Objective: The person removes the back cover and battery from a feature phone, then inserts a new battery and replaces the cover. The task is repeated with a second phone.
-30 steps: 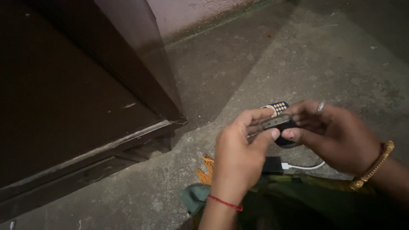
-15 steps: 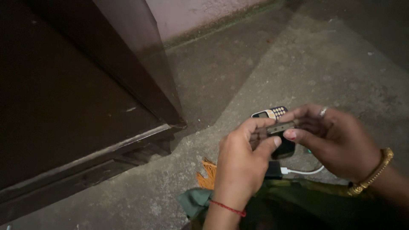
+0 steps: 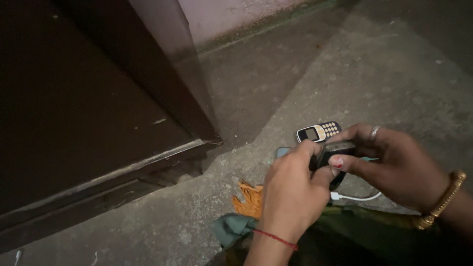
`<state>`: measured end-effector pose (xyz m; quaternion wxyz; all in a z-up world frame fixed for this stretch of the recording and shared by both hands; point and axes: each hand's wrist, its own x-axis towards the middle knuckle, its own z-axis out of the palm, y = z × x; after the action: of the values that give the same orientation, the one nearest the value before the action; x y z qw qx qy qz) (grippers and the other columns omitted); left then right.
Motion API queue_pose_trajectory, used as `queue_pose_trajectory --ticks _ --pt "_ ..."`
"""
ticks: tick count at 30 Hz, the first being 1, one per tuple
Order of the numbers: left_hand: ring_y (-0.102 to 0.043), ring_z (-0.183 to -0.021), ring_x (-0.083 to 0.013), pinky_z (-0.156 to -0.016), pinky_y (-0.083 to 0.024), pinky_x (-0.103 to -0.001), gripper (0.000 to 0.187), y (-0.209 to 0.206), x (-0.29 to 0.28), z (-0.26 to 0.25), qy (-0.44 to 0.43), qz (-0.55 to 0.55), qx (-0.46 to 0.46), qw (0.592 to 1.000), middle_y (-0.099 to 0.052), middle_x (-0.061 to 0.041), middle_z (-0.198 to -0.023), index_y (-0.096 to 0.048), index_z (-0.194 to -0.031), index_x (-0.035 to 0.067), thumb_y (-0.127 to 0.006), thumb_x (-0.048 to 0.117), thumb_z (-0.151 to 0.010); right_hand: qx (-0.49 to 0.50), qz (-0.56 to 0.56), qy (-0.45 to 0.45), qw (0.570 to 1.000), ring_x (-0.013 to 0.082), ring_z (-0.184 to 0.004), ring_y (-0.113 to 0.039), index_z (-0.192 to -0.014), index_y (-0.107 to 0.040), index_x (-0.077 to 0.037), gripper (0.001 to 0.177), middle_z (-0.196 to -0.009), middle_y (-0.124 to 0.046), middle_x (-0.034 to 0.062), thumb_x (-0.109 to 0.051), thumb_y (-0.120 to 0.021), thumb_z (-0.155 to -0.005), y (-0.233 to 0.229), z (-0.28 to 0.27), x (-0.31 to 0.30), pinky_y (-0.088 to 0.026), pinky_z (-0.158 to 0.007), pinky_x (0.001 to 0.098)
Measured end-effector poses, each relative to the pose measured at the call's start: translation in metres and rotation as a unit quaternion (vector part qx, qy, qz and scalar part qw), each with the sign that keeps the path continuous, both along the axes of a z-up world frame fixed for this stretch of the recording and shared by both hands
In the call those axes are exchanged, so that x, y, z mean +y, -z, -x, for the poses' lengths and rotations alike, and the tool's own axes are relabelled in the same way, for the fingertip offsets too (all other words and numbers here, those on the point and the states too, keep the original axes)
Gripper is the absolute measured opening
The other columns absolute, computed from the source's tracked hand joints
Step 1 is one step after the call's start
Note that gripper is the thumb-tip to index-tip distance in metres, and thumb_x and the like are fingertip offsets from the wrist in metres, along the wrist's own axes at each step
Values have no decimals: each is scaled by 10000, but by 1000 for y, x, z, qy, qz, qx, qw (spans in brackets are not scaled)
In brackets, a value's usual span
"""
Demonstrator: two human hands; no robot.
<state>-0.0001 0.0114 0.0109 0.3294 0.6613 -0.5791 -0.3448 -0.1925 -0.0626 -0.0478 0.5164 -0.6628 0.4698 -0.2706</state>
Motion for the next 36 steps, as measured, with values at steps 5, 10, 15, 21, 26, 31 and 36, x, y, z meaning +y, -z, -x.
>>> queue_pose_trajectory --ticks 5,10,15,21,26,31,36 --pt "-718 -898 -321 -810 -533 -448 270 -4 -3 -7 28 -40 -3 999 -739 -139 -880 -701 -1032 114 -750 270 -818 -81 1 -10 997 219 -1045 -779 -1197 -676 14 368 -1113 -756 139 -106 -794 -869 11 8 0 -647 -914 374" --pt "-723 -910 -323 -811 -532 -448 309 -6 -3 -10 33 -51 -8 998 -736 -147 -889 -688 -1057 133 -769 273 -794 -62 -53 69 994 249 -939 -774 -1177 -700 17 313 -1043 -779 151 -83 -745 -883 2 8 -4 -658 -812 397" --pt "-735 -906 -318 -813 -540 -443 271 -1 -2 -9 19 -56 -24 998 -746 -152 -896 -700 -1022 126 -767 264 -798 -12 -25 27 999 207 -898 -771 -1220 -701 -58 335 -1027 -783 128 -82 -728 -887 -7 9 -4 -647 -742 378" --pt "-723 -929 -325 -814 -528 -454 311 0 -4 -5 16 -73 -33 997 -744 -138 -923 -700 -1092 162 -763 263 -805 -10 2 5 1000 152 -874 -768 -1195 -702 -53 328 -1010 -781 101 -100 -747 -873 -7 9 -5 -646 -733 317" --pt "-729 -913 -252 -840 -542 -421 330 -1 -9 -7 -9 -111 -8 994 -741 -85 -927 -701 -1104 190 -787 245 -790 -14 -17 43 999 192 -797 -730 -1174 -701 -31 298 -1000 -780 128 -61 -733 -879 -17 6 -3 -622 -659 360" --pt "-745 -862 -200 -827 -573 -395 312 2 -11 -14 -36 -133 20 990 -736 -34 -908 -728 -1093 177 -797 235 -795 -33 -66 92 993 147 -820 -719 -1147 -707 -26 289 -968 -779 103 -96 -707 -867 -19 7 -6 -611 -690 334" --pt "-726 -813 -166 -778 -567 -350 306 4 -11 -18 -55 -85 28 994 -747 -21 -850 -753 -1036 161 -836 218 -747 -20 -19 6 1000 187 -834 -781 -1208 -658 -23 334 -990 -762 128 -105 -738 -895 -13 12 -14 -686 -706 348"
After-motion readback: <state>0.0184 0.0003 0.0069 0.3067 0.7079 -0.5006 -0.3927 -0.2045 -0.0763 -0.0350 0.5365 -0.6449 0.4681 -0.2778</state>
